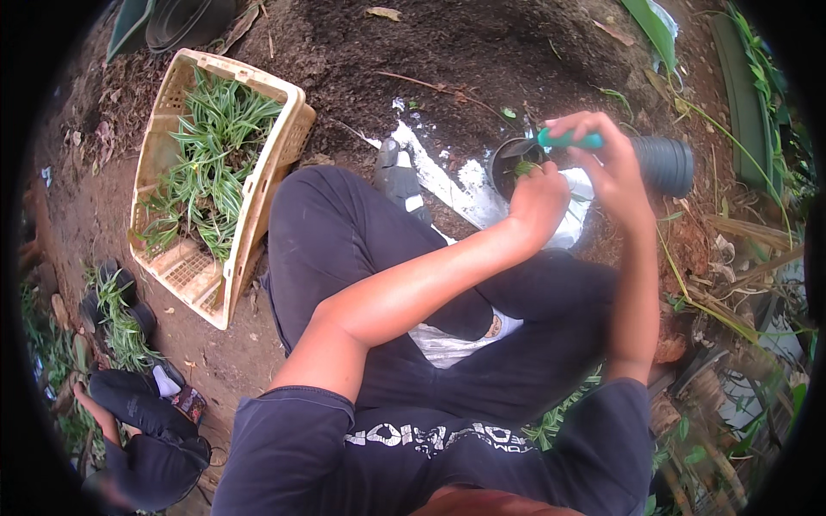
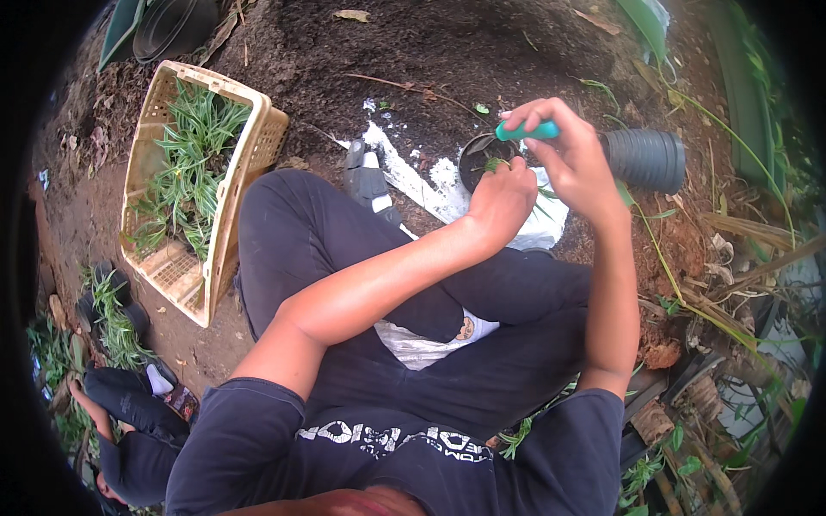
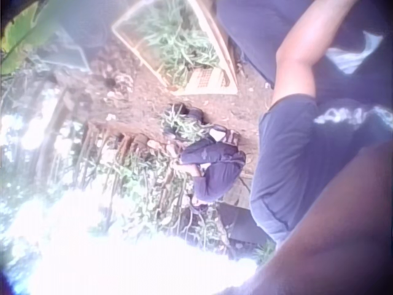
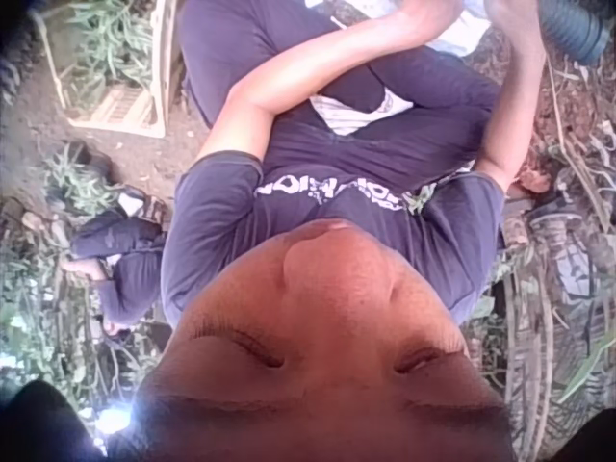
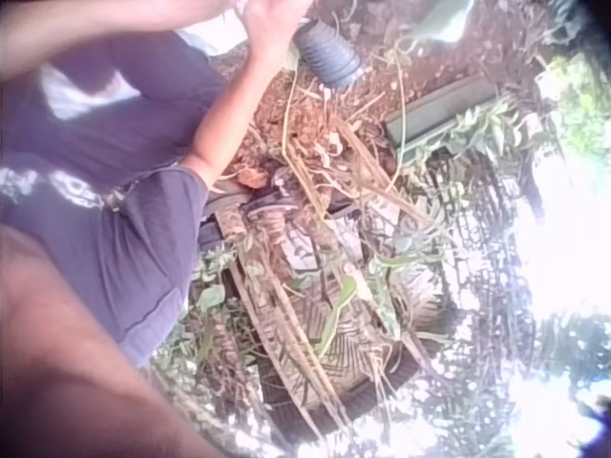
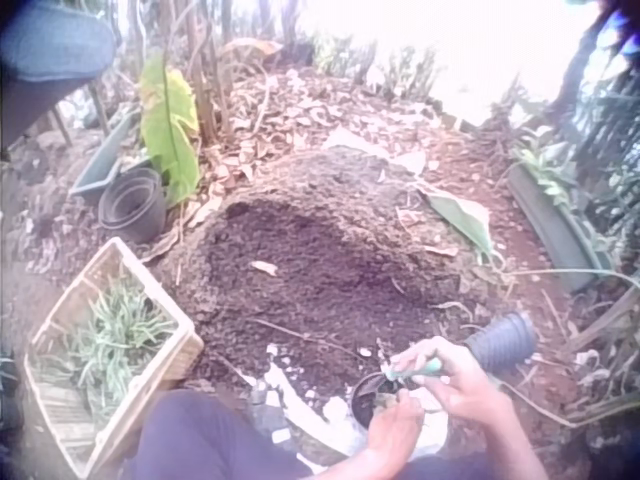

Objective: The person sits on the ground and uses a small green trowel to scoop soil into a black plastic pot. They then take a small plant from a nearby basket, place it into the pot, and fill the remaining space with soil, patting it down to secure the plant.

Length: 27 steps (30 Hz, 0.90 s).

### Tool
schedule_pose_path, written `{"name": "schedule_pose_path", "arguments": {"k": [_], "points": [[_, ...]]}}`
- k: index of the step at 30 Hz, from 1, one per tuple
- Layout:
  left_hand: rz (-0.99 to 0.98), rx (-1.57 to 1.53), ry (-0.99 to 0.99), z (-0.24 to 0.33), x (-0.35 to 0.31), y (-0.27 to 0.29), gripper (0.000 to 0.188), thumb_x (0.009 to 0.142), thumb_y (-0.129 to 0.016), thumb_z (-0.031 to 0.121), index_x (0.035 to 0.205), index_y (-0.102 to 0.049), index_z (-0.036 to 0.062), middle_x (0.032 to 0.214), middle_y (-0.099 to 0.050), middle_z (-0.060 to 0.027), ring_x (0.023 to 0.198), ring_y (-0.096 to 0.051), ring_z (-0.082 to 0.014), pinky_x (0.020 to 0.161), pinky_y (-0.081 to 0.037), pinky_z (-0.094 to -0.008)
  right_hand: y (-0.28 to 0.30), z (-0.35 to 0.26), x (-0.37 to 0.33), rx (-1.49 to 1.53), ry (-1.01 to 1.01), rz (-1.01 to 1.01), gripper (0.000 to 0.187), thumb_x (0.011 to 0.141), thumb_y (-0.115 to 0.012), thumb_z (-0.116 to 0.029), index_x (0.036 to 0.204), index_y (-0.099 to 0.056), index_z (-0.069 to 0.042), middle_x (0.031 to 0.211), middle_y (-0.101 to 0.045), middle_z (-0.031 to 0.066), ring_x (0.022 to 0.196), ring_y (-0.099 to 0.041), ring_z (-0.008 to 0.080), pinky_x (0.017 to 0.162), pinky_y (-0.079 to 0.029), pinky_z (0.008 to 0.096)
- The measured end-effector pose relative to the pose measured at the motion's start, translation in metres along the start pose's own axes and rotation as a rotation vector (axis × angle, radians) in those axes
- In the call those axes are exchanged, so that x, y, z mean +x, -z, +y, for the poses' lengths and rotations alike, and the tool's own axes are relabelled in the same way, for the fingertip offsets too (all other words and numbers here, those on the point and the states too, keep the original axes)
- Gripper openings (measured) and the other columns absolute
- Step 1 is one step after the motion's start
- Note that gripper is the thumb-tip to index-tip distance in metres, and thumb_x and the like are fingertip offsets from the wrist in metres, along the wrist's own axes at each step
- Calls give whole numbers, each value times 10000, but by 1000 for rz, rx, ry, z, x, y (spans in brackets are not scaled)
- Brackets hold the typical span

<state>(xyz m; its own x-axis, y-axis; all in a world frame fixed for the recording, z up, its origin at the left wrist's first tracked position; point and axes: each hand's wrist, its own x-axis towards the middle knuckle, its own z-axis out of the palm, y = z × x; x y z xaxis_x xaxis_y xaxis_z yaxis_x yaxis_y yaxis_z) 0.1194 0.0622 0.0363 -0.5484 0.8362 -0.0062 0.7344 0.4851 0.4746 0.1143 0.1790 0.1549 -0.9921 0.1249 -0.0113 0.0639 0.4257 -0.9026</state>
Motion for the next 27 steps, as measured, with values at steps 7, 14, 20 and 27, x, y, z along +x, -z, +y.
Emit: {"name": "schedule_pose_path", "arguments": {"k": [7,14,20,27], "points": [[36,84,-14,3,-2,-8,136,859,-667,110,950,-744,46,957,-647,-75,913,-688,-214,738,-582,-326,-4,0,3,-51,-35,-137,236,879,-554,159,1031,-527,-19,1114,-686,136,1150,-685,261,941,-575,394],[-50,73,-104,-2,-2,-12,146,874,-654,102,948,-717,-7,991,-663,-113,918,-707,-216,716,-621,-327,-12,-4,-1,-74,-47,-139,232,887,-558,148,1031,-524,-31,1124,-693,125,1125,-686,254,904,-576,388],[5,-7,-15,2,-1,-4,121,884,-640,104,920,-699,5,985,-646,-118,902,-694,-239,726,-610,-366,0,2,-1,82,-16,39,226,894,-563,144,1040,-525,-25,1134,-687,126,1159,-677,259,948,-562,391],[2,-8,-6,1,0,-10,113,894,-621,103,902,-682,9,962,-635,-118,898,-690,-239,706,-604,-359,6,5,-5,57,-3,105,227,907,-563,154,1045,-533,-24,1137,-694,132,1217,-667,277,1033,-535,399]]}}
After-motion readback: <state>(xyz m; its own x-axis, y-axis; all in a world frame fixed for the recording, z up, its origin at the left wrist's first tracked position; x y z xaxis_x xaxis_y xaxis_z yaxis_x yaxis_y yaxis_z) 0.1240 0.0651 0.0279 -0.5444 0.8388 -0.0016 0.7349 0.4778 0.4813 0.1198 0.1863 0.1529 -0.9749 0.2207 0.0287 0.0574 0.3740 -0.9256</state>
